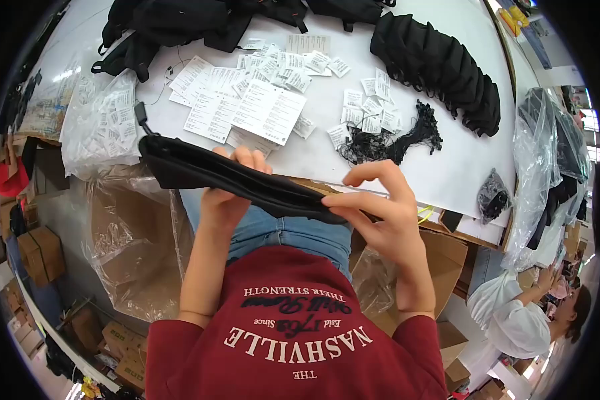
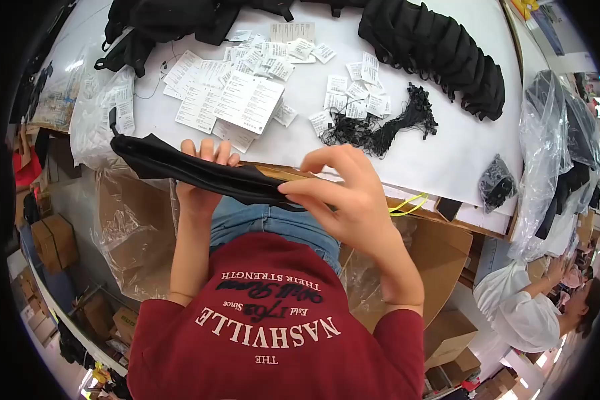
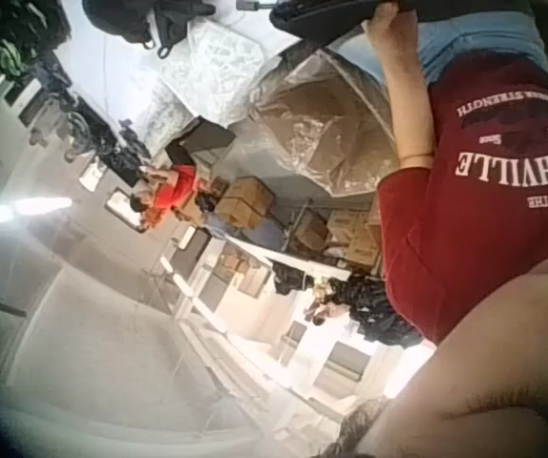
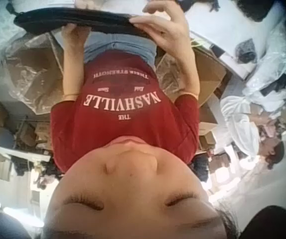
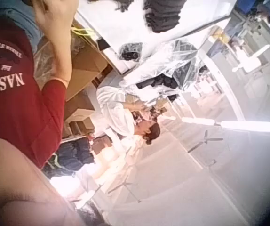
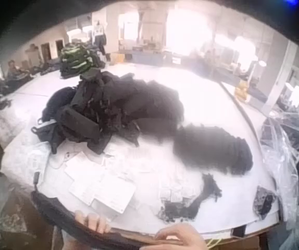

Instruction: The recorder is shown packaging black bags or cases into plastic wrap along with product labels and silica gel packets.

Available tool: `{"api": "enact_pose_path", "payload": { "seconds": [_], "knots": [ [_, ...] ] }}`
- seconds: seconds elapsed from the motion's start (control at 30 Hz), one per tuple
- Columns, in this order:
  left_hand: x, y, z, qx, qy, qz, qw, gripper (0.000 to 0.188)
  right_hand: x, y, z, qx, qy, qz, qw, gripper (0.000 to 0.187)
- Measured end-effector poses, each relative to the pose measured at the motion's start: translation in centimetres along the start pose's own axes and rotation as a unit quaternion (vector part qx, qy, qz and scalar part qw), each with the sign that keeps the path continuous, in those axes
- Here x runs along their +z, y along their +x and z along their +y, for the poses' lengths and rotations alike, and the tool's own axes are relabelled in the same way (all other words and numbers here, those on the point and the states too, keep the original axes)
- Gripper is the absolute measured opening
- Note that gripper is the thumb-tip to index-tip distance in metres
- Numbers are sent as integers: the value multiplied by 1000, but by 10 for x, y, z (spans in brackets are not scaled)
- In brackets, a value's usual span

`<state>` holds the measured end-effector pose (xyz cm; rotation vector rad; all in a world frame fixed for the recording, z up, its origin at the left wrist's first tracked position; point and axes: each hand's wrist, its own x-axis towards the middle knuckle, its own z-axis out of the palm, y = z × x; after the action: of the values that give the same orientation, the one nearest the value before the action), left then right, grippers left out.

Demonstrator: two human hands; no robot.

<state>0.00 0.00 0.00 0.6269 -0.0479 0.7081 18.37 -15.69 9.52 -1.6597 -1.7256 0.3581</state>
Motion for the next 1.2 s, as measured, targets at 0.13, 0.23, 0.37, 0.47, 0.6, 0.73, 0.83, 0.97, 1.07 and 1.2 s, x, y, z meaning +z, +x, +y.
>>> {"api": "enact_pose_path", "payload": {
  "seconds": [0.13,0.23,0.37,0.47,0.6,0.73,0.83,0.97,1.07,1.2],
  "knots": [
    [5,3,0,2,-56,14,998,22,12,-14,4,111,146,83,979,16],
    [10,2,-1,-3,-52,30,998,21,21,-23,7,179,243,99,948,13],
    [9,4,-1,-8,-19,17,1000,21,29,-33,15,254,420,76,868,11],
    [9,5,0,-2,30,-4,1000,21,32,-34,18,318,503,69,801,11],
    [12,9,-4,13,58,-36,998,21,38,-34,26,352,531,77,767,13],
    [12,9,-6,18,94,-52,994,23,42,-29,24,378,524,77,760,14],
    [19,9,-1,-20,104,-28,994,23,43,-27,22,370,517,52,770,16],
    [21,7,0,-61,105,10,993,25,41,-28,23,391,531,53,750,18],
    [19,1,-1,-82,92,61,990,25,35,-31,32,364,501,40,784,18],
    [14,-8,-7,-85,116,143,979,30,26,-29,39,342,443,64,826,19]
  ]
}}
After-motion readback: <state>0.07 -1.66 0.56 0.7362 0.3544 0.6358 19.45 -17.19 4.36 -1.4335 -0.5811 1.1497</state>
